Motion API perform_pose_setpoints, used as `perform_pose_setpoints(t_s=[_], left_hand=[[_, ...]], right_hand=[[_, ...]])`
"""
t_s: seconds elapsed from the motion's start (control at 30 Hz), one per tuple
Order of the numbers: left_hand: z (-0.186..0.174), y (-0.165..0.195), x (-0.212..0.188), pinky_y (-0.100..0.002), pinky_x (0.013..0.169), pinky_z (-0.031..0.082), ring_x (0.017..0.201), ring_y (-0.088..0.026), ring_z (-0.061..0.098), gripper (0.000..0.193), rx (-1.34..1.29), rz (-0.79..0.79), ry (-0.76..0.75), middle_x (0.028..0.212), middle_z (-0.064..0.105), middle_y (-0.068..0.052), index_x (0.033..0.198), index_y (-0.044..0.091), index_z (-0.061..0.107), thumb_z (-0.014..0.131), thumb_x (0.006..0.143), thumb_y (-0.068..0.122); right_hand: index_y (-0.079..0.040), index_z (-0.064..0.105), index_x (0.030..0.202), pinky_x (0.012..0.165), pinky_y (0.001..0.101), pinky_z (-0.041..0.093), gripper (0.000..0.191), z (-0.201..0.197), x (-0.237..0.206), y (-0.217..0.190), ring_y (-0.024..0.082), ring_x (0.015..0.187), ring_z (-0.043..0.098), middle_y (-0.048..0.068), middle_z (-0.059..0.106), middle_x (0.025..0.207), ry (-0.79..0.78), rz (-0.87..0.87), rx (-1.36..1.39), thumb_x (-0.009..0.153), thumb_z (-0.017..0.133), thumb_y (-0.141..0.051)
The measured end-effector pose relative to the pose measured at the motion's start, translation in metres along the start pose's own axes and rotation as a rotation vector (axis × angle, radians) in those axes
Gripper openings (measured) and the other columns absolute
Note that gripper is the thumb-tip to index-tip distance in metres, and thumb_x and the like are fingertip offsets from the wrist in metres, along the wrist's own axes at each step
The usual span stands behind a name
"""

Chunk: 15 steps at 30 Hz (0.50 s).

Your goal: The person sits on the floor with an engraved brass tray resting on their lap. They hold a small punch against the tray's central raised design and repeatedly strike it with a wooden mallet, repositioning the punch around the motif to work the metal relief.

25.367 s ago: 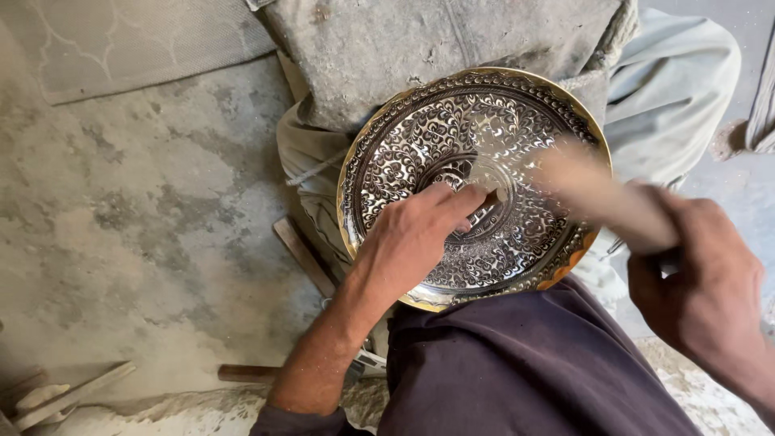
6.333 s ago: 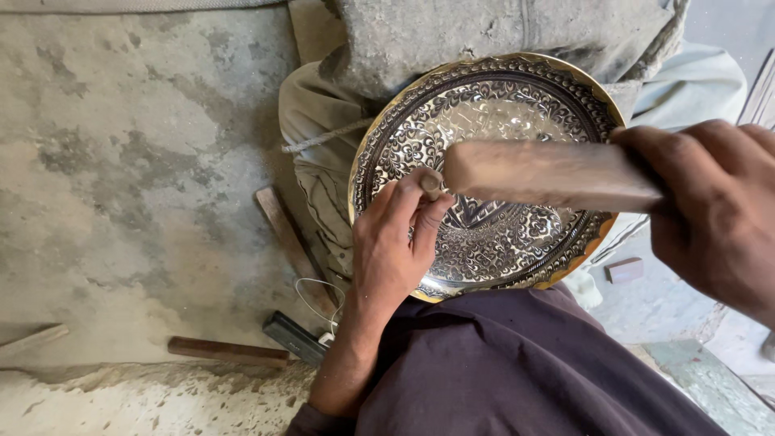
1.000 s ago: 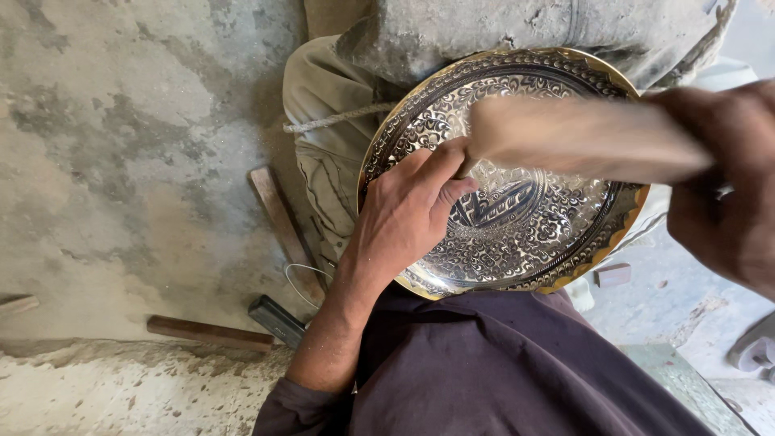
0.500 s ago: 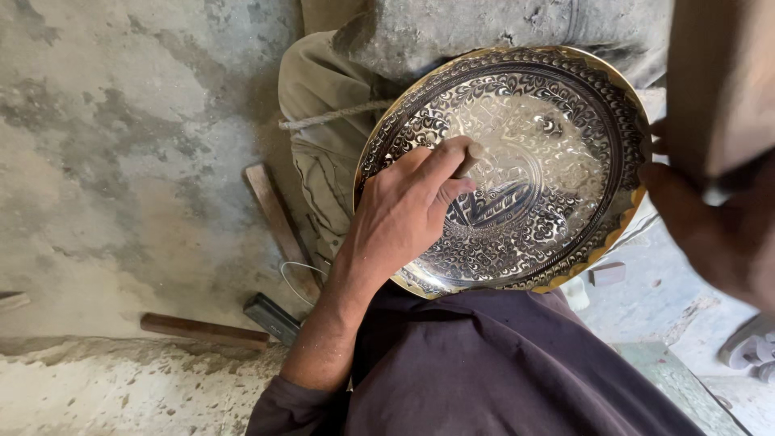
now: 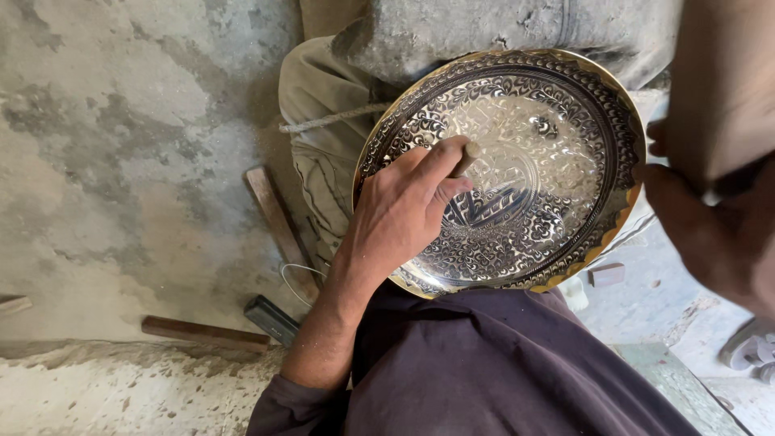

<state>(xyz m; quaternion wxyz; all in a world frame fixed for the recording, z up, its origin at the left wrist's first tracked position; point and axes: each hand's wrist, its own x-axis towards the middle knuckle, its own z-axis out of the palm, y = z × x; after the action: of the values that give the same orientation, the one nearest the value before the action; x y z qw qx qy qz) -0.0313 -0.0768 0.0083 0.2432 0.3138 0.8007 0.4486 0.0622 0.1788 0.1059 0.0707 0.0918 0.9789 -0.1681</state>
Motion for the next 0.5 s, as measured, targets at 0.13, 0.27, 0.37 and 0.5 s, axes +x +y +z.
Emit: perform_pose_setpoints(t_s=[0.13, 0.27, 0.37, 0.5], left_hand=[[-0.001, 0.0, 0.002, -0.044, 0.067, 0.053, 0.079, -0.029, 0.069, 0.04, 0.004, 0.015, 0.007, 0.09, 0.064, -0.01, 0.14, 0.017, 0.055, 0.069, 0.103, 0.023], [-0.002, 0.0, 0.001, -0.044, 0.069, 0.053, 0.082, -0.03, 0.069, 0.036, 0.009, 0.023, 0.008, 0.092, 0.065, -0.009, 0.139, 0.018, 0.055, 0.069, 0.106, 0.025], [-0.001, -0.001, 0.003, -0.043, 0.068, 0.053, 0.081, -0.027, 0.07, 0.034, 0.001, 0.037, 0.01, 0.091, 0.065, -0.008, 0.138, 0.019, 0.055, 0.066, 0.106, 0.024], [0.0, 0.0, 0.003, -0.041, 0.062, 0.052, 0.075, -0.024, 0.068, 0.036, 0.004, -0.018, -0.016, 0.087, 0.064, -0.008, 0.139, 0.018, 0.055, 0.066, 0.106, 0.028]], right_hand=[[0.008, 0.057, 0.136, 0.074, 0.0418, 0.057, 0.055, -0.008, 0.004, -0.001, 0.035, 0.087, 0.069, 0.023, 0.065, 0.106, 0.002, -0.044, 0.017, 0.082, 0.06, 0.019], [0.004, 0.063, 0.132, 0.075, 0.0425, 0.059, 0.049, -0.011, 0.004, -0.003, 0.034, 0.084, 0.069, 0.022, 0.066, 0.102, -0.032, -0.154, -0.219, 0.084, 0.063, 0.016], [0.004, 0.063, 0.131, 0.074, 0.0422, 0.059, 0.047, -0.01, 0.003, -0.004, 0.034, 0.082, 0.069, 0.022, 0.067, 0.1, -0.039, -0.162, -0.295, 0.085, 0.064, 0.015], [0.005, 0.063, 0.131, 0.074, 0.0425, 0.06, 0.049, -0.009, 0.0, -0.002, 0.034, 0.084, 0.069, 0.023, 0.067, 0.1, -0.025, -0.157, -0.209, 0.084, 0.064, 0.017]])
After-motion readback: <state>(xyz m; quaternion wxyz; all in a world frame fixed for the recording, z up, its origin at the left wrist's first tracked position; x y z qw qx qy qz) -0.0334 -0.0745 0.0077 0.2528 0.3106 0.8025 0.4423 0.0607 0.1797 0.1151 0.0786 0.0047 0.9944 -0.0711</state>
